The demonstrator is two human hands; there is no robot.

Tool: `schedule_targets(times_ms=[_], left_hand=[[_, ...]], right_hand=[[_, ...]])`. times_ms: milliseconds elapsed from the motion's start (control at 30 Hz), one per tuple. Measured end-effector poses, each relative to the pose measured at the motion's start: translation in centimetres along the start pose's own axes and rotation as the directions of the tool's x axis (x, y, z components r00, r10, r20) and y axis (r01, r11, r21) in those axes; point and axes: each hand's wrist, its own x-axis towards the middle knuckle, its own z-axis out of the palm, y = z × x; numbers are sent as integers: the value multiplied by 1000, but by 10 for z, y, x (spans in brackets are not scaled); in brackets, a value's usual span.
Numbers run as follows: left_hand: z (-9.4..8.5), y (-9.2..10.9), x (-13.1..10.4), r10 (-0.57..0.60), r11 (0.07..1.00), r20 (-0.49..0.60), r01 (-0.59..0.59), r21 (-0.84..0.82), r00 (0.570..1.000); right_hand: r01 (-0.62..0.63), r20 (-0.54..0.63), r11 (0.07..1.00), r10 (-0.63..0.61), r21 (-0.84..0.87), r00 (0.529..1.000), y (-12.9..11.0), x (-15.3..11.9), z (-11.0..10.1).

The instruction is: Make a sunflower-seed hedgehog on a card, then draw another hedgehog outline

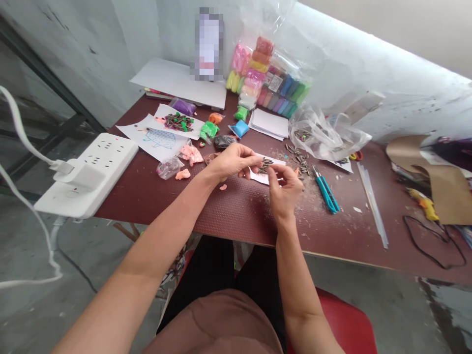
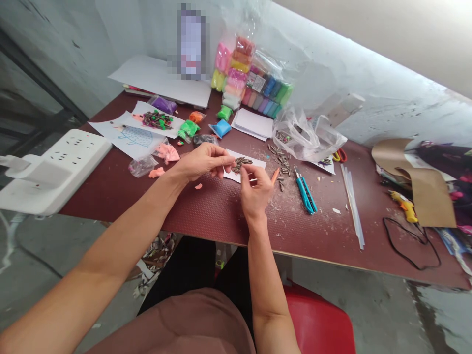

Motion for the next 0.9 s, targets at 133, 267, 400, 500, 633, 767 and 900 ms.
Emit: schedule_targets(times_ms=[133,267,400,500,633,767,900], left_hand=[[3,-3,2,-7,999,-9,7,-44,1000],[7,-7,4,22,1000,11,-22,-4,1000],[6,-6,3,29,999,69,-28,-15,997],[4,-6,2,40,998,93,-36,-51,995],[5,-8,3,50,996,46,-46,-82,998],[7,-10,4,22,995,-19,-24,-97,1000],[6,-7,4,17,992,-45,-23,-122,999]], right_hand=[[133,101,991,-134,23,986,-6,-4,6],[116,68,992,-113,-45,991,-9,-5,14],[25,16,997,-24,-72,1000,-7,-4,14],[-14,-1,999,14,-33,1000,-5,-2,12],[-46,15,999,46,-21,999,-5,0,11],[-77,87,995,71,69,994,-5,0,12],[-133,157,963,98,235,983,-4,1,10]])
